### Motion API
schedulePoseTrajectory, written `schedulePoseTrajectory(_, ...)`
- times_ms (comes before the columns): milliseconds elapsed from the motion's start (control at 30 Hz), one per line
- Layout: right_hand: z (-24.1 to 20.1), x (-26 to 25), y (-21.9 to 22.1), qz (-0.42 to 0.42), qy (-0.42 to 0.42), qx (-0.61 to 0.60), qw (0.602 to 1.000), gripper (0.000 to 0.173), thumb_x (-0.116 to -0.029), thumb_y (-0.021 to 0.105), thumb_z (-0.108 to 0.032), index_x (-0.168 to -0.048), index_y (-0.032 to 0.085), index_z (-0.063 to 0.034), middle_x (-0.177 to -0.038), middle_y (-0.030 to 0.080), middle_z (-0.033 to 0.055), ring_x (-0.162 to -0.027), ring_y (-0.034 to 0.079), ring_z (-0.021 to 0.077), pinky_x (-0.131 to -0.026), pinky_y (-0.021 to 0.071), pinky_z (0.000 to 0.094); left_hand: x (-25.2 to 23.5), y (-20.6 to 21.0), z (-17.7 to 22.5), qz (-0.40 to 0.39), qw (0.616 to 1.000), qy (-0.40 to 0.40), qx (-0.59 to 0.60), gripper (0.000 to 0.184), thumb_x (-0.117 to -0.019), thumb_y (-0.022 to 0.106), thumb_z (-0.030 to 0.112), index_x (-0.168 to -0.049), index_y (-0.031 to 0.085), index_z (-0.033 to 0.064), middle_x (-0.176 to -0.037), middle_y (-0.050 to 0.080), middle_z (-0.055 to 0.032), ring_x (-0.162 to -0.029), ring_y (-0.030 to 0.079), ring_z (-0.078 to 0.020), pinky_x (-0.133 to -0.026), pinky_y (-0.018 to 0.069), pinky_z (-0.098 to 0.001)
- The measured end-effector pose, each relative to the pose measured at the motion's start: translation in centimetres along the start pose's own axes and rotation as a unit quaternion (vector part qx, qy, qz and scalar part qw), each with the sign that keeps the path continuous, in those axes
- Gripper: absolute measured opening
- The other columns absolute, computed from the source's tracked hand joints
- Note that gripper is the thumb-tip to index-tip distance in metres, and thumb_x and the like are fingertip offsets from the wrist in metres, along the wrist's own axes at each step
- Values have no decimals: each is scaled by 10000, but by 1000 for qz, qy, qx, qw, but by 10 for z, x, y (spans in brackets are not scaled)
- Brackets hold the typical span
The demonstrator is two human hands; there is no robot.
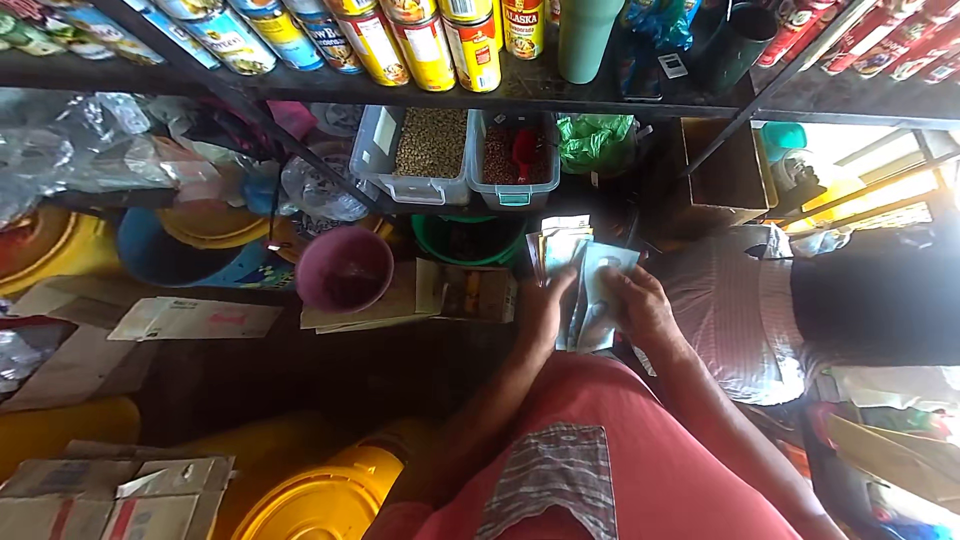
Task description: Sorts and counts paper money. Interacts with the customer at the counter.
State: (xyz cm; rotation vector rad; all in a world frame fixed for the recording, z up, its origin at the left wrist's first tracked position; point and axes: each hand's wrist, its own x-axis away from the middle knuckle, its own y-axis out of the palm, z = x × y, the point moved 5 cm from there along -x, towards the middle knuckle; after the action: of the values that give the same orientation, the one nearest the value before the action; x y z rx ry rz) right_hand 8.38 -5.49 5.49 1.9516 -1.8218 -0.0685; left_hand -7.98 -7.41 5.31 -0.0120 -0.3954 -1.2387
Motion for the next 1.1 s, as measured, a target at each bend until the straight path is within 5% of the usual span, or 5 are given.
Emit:
schedulePoseTrajectory(400,-2,-2,-7,8,-24,-20,999,198,-1030,543,-94,-1167,603,36,-957,718,135,-864,724,205,-828,624,405,3,0,-6,-16,1000,-16,12,235,-963,630,149,-1121,652,-25,-1001,712,-80,-968,684,-122,-902,571,-329)
schedulePoseTrajectory(567,1,2,-7,-43,-17,-1,999,243,-1008,569,-74,-1215,587,51,-991,720,152,-886,727,218,-849,621,417,5,6,-8,-24,1000,-15,12,214,-887,654,22,-1092,612,-24,-898,699,-55,-856,695,-102,-799,595,-287)
schedulePoseTrajectory(700,3,2,-14,-1,-19,-15,1000,199,-1020,566,-106,-1142,622,40,-938,721,129,-848,722,196,-821,623,397,4,7,-11,-38,999,-21,26,253,-964,656,142,-1156,643,-23,-989,726,-82,-939,706,-133,-879,597,-332)
schedulePoseTrajectory(900,5,5,-14,-51,-9,-22,998,253,-1003,571,-77,-1218,586,54,-989,715,153,-885,722,218,-854,616,415,2,9,-13,-30,999,-17,18,193,-926,641,17,-1112,618,-26,-930,715,-65,-882,705,-113,-819,603,-303)
schedulePoseTrajectory(1100,7,1,-19,-11,-14,-66,998,193,-1024,545,-95,-1161,598,31,-938,714,128,-850,720,197,-827,619,398,-1,7,-13,-28,999,-30,31,201,-981,604,118,-1123,640,-19,-981,717,-84,-944,699,-135,-881,590,-331)
